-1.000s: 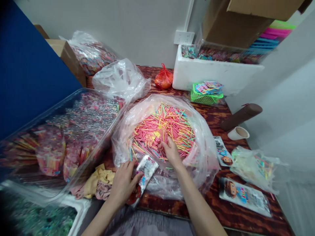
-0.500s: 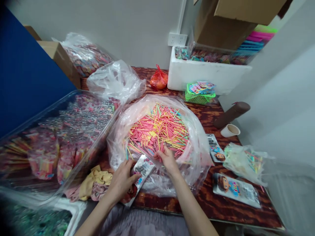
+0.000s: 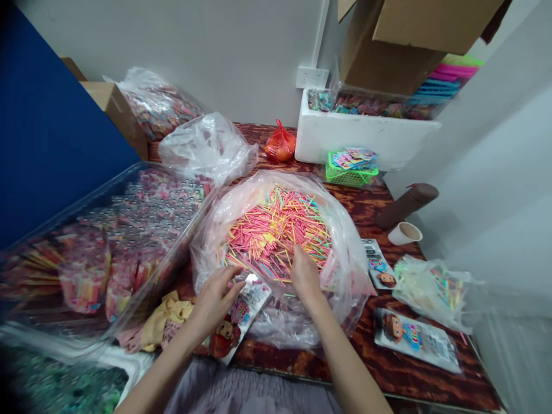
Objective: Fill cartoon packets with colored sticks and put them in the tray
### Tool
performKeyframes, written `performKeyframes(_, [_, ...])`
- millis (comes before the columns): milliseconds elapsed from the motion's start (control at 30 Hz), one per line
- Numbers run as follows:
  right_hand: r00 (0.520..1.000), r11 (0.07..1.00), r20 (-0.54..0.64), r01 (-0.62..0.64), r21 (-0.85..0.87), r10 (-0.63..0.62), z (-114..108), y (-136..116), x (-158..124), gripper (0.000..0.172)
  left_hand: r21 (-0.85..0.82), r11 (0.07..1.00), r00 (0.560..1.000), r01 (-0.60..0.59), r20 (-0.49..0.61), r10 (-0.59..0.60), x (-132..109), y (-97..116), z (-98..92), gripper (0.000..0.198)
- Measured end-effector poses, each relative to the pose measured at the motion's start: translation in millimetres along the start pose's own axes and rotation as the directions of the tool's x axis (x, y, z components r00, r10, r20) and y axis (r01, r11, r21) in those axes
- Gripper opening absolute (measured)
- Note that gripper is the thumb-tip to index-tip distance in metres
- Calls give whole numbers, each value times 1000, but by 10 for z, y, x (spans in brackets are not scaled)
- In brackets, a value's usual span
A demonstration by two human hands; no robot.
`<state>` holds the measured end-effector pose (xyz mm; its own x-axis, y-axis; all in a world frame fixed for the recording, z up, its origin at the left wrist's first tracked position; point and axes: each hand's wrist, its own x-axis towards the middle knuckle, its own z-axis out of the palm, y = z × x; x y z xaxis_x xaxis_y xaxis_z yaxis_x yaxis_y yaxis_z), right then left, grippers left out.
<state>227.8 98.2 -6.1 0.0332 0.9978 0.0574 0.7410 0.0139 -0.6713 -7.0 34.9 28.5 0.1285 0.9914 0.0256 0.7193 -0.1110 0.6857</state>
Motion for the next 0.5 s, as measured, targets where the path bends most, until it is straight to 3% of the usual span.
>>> performKeyframes(100, [987,984,149,33,173,-59,-2,-59,-118,14,-90,995,996,-35,-87,27,49,98,66,41])
performKeyframes(200, [970,916,213,26,400,-120,93,-90,-282,23,-96,974,969,-204,-159,187,124,283,243,61])
performKeyframes(300, [973,824,147,64,563,-176,213,-75,-409,35,-14,916,916,-401,-26,400,227,439,463,65])
performKeyframes(400, [975,733,152,16,680,-162,266,-45,-472,38,12,889,884,-458,116,454,270,476,566,59])
performKeyframes(500, [985,709,146,-42,704,-87,237,-14,-519,24,4,914,913,-406,42,405,163,371,486,55])
